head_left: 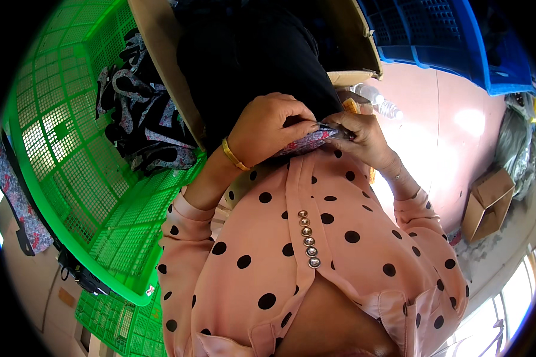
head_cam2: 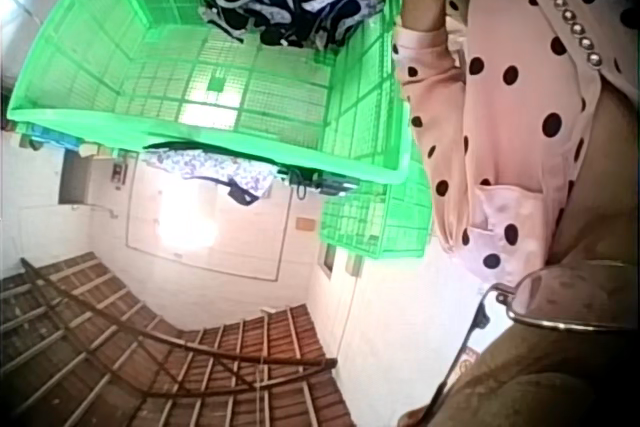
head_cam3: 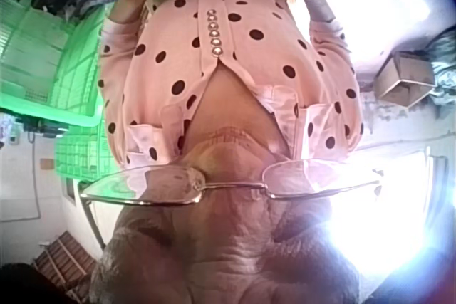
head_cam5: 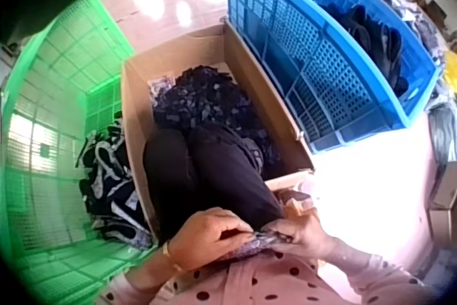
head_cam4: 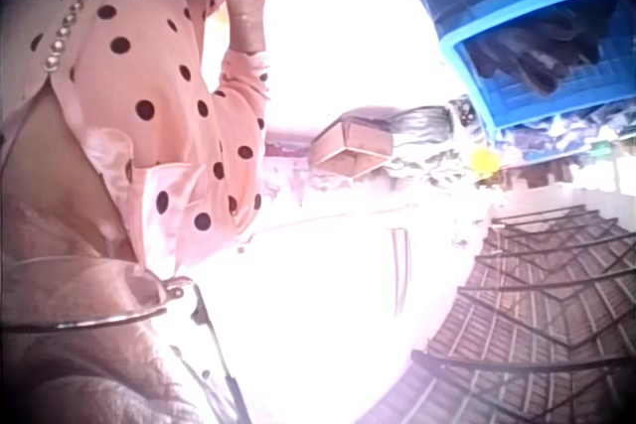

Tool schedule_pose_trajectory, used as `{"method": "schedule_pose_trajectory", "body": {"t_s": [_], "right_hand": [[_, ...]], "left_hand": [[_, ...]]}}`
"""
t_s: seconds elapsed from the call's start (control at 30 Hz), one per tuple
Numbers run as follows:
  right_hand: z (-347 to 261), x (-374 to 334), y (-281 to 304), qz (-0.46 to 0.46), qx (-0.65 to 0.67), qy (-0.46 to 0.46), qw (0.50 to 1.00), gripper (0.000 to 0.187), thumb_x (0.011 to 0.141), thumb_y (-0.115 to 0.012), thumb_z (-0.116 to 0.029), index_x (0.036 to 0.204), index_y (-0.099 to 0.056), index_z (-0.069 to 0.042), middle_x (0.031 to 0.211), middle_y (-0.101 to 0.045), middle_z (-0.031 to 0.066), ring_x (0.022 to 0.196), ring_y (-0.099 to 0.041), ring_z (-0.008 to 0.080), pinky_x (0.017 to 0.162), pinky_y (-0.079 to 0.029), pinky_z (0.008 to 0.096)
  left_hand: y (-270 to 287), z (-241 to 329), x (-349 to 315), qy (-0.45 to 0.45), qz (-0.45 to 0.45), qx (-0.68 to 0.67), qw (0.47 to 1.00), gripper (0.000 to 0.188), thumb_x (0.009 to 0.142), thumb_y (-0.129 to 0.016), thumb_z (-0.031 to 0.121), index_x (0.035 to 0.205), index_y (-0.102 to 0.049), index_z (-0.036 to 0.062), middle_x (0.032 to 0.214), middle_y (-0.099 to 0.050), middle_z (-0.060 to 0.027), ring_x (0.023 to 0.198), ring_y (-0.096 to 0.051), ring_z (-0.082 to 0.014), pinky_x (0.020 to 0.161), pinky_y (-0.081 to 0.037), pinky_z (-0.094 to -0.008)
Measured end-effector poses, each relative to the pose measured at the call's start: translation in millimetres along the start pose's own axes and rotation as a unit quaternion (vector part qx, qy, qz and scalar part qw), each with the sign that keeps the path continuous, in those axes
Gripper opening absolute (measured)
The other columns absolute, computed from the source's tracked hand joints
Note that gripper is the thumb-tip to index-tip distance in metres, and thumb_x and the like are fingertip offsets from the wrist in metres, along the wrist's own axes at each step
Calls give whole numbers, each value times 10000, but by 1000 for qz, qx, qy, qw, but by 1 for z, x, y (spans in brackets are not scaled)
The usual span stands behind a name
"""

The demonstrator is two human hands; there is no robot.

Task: The person uses a small pair of scissors to trim loose threads and excess fabric from the edges of black and floral-patterned slippers. They handle the slippers one by one, picking them from a cardboard box, cutting the threads, and placing the finished items into a green plastic basket.

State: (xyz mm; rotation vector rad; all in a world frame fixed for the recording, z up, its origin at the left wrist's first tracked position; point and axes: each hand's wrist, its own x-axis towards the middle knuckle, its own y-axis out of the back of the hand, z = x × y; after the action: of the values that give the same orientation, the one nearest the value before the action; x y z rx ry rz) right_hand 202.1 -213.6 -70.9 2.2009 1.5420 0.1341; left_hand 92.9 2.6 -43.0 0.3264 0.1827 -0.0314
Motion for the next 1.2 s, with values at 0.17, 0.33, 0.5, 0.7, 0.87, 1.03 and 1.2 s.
{"method": "schedule_pose_trajectory", "body": {"t_s": [0.17,0.33,0.5,0.7,0.87,1.03,1.2], "right_hand": [[-3,-1,-2,27,5,33,999,310,724,-782,-35,1005,-650,-28,813,-673,67,694,-673,175,655,-548,262],[-4,-2,-2,41,-20,41,998,361,675,-799,-21,1004,-650,-31,824,-673,73,711,-677,184,668,-550,263],[-11,4,1,24,-15,36,999,377,678,-798,-24,1022,-646,-28,825,-673,88,730,-684,190,682,-551,262],[-20,9,2,40,14,-38,998,309,767,-787,-115,1008,-638,8,784,-661,117,708,-671,184,653,-530,279],[-8,24,8,12,-14,-111,994,335,823,-769,-252,976,-651,21,736,-630,104,636,-596,155,597,-475,286],[-12,54,16,-13,109,-166,980,290,878,-713,-274,893,-663,12,681,-559,32,632,-497,110,596,-398,257],[-43,79,13,5,312,-163,936,381,962,-587,-390,931,-612,-12,647,-469,-24,589,-414,65,528,-340,220]], "left_hand": [[3,8,3,-53,-2,111,992,104,807,-686,73,889,-692,9,799,-683,-89,748,-624,-215,705,-505,-288],[-4,-4,1,59,100,13,993,106,870,-672,86,949,-663,16,798,-674,-77,758,-640,-153,685,-492,-254],[3,1,1,26,13,-83,996,114,878,-686,91,948,-665,5,821,-660,-49,752,-605,-87,683,-483,-233],[22,-12,0,80,225,10,971,171,841,-721,117,973,-669,23,890,-651,-70,842,-611,-179,789,-477,-299],[41,3,-27,-15,343,275,898,329,838,-727,185,1087,-620,-3,1142,-631,-150,1092,-566,-308,941,-429,-415],[0,13,-55,-16,182,285,941,225,891,-696,169,981,-656,-34,860,-692,-85,716,-644,-144,624,-482,-245],[-8,-10,-47,178,254,-182,933,223,920,-659,179,1046,-668,-6,941,-698,-52,787,-650,-118,731,-510,-248]]}}
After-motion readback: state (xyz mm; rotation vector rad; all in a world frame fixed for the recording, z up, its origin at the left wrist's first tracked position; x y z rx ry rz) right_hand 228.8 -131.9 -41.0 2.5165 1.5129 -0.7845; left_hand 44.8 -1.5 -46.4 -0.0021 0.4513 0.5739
